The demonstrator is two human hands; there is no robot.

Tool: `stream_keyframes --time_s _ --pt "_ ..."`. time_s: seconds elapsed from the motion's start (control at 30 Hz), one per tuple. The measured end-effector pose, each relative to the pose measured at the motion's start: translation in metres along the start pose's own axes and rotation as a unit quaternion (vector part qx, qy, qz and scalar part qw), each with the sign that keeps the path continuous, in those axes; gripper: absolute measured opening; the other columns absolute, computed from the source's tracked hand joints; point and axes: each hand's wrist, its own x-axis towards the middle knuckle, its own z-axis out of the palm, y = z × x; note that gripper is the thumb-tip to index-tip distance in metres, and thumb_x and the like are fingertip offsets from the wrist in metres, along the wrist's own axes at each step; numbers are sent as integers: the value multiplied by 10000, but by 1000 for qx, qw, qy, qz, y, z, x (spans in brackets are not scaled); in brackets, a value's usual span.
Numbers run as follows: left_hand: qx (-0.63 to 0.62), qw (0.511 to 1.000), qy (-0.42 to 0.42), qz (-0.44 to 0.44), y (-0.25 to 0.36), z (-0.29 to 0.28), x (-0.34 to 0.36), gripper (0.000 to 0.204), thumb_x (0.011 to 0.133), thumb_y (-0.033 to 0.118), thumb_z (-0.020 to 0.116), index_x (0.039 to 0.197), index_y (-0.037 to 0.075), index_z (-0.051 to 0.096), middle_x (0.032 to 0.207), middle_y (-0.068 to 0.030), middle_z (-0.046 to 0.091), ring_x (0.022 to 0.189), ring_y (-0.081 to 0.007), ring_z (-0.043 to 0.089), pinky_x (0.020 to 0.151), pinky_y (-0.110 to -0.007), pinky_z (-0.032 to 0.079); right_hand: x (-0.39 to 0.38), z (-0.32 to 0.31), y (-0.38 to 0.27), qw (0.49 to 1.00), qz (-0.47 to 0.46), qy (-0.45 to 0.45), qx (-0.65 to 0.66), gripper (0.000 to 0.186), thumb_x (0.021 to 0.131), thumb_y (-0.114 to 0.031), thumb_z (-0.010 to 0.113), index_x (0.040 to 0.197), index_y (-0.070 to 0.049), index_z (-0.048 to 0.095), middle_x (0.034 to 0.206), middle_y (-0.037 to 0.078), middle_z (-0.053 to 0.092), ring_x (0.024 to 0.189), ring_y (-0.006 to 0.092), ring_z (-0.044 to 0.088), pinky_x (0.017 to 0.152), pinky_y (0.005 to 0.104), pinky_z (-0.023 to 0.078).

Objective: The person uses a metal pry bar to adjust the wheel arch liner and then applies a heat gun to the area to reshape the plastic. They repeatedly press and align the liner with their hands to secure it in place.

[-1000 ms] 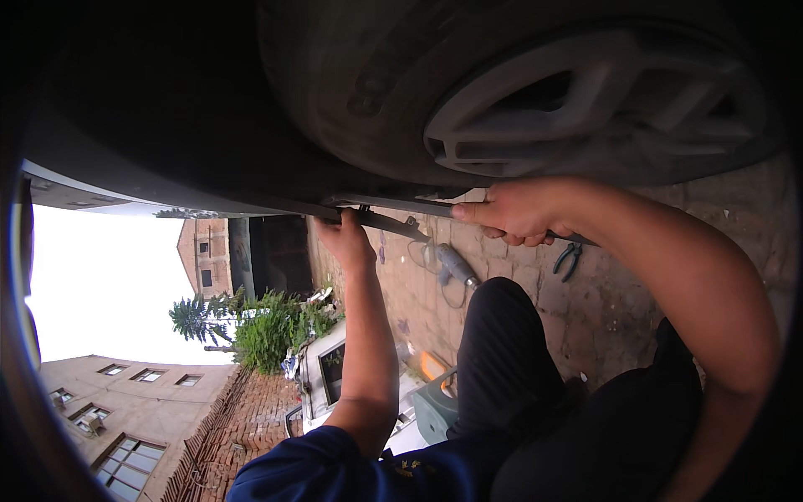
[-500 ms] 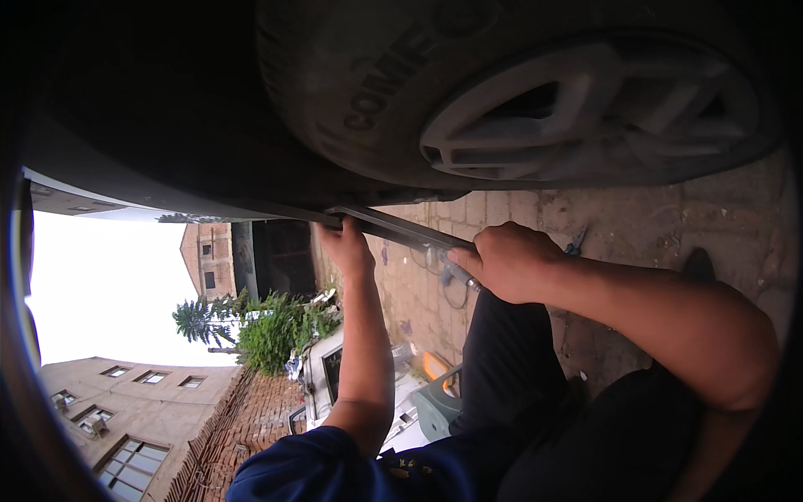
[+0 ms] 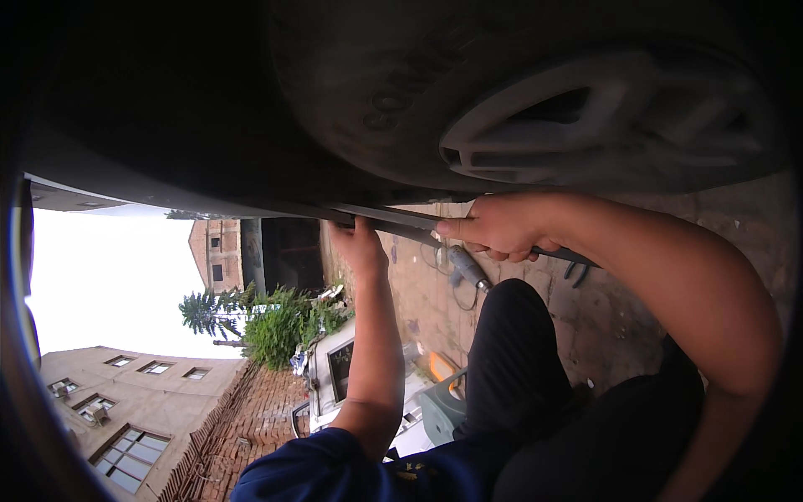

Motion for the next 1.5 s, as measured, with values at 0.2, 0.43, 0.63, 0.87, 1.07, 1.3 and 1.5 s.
stream_keyframes --time_s 0.2,0.43,0.63,0.87,1.07,1.3,1.5 --pt "19 999 28 2 8 4 -2 498 992 68 702 1446 -56 539 1321 -144 657 1179 -217 636 1037 -347 520 -12 40 -4 948 -54 227 -214 651 1094 -567 565 870 17 745 751 212 708 719 382 732 733 512 576" --pt "37 995 89 22 36 11 2 586 988 148 765 1482 -51 519 1362 -172 626 1188 -253 616 1032 -370 525 -18 52 -3 909 -55 297 -285 581 1066 -525 620 889 10 764 790 236 738 787 418 753 782 520 602" --pt "84 994 45 61 39 8 12 621 1006 160 734 1523 -62 471 1481 -223 567 1331 -307 567 1174 -410 415 -19 39 -3 955 -65 213 -195 618 1110 -554 544 838 -25 712 685 158 691 639 320 701 662 464 568" --pt "45 994 56 77 38 11 10 590 979 101 685 1510 -59 485 1378 -211 614 1274 -304 585 1119 -396 437 -30 20 15 999 21 28 34 678 1144 -621 452 692 -116 455 587 -56 387 506 79 345 476 315 328" --pt "73 994 60 58 43 11 9 595 997 155 714 1510 -48 491 1361 -187 619 1194 -274 595 1031 -376 480 16 -6 25 992 -120 42 -23 756 1082 -746 463 687 -104 515 568 -19 414 481 117 403 448 327 344" --pt "36 995 60 69 37 14 11 588 1024 201 728 1508 -43 499 1378 -182 611 1211 -272 587 1046 -380 476 19 -18 6 978 -31 -129 164 643 1111 -675 480 840 -100 579 585 -51 381 480 52 328 464 281 275" --pt "104 991 53 70 43 6 12 575 1000 174 763 1473 -45 520 1373 -162 613 1230 -260 583 1066 -389 482 41 9 -25 996 -80 -3 46 690 1103 -684 495 818 -63 592 578 -36 434 468 101 391 472 326 357"
